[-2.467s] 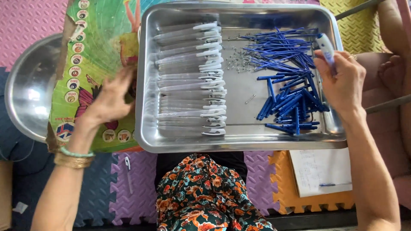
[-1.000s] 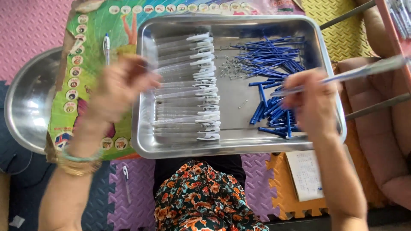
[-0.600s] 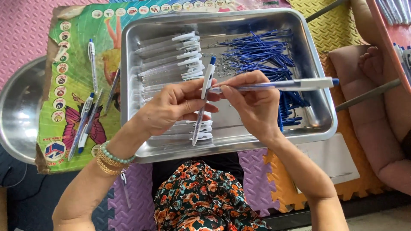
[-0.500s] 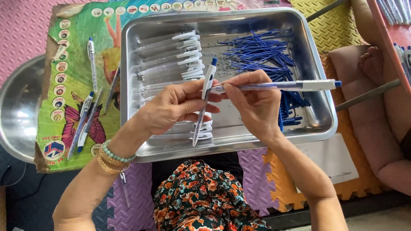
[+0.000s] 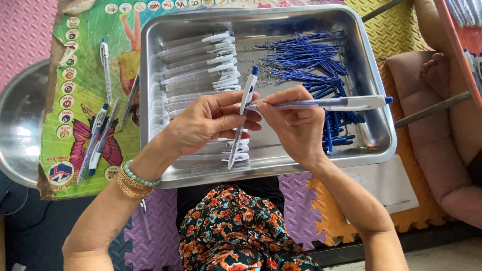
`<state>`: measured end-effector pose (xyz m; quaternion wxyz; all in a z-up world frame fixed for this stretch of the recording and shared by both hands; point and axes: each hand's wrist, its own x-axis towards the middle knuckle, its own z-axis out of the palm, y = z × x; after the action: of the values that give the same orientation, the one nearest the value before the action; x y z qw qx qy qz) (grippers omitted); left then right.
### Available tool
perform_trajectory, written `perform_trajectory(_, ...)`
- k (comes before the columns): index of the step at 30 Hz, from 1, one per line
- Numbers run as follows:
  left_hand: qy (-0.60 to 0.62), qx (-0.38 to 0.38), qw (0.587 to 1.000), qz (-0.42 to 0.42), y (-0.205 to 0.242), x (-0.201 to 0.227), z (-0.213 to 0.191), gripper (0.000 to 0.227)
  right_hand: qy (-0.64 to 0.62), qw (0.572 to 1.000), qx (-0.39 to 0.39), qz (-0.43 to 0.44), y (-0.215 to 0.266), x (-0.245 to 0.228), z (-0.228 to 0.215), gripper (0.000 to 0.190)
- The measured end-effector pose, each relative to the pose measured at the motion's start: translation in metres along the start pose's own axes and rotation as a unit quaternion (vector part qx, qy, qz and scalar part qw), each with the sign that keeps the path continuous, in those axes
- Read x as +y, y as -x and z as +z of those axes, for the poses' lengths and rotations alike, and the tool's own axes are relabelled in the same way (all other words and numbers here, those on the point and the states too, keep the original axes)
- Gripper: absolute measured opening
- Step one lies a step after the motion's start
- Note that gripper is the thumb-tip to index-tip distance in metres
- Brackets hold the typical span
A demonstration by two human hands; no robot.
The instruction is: Assembling pens by inserting blue ink cartridges into clear plastic pen bodies
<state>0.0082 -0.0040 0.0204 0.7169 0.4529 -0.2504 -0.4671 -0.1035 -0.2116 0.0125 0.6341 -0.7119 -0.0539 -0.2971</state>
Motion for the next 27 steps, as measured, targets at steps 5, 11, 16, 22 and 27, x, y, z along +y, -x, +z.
perform_trajectory(5, -0.022, 0.031, 0.999, 0.024, -0.001, -0.005, 0.006, 0.053, -0.021, 1.0, 0.013, 0.004, 0.001, 0.001, 0.003, 0.016)
perform_trajectory(11, -0.048, 0.079, 0.995, 0.041, -0.002, -0.02, 0.012, 0.054, -0.018, 0.999, 0.003, -0.037, 0.0, 0.002, 0.009, 0.015)
perform_trajectory(16, -0.047, 0.1, 0.994, 0.025, -0.005, -0.027, 0.012, 0.058, 0.182, 0.962, -0.049, -0.197, 0.001, 0.007, -0.004, 0.008)
perform_trajectory(22, -0.069, 0.097, 0.993, 0.023, -0.007, -0.017, 0.007, 0.059, 0.216, 0.928, -0.121, -0.279, -0.01, 0.006, -0.019, 0.008)
perform_trajectory(27, -0.112, -0.002, 0.994, -0.014, -0.006, -0.009, 0.013, 0.051, 0.154, 0.977, -0.1, -0.105, -0.04, -0.021, -0.048, 0.023)
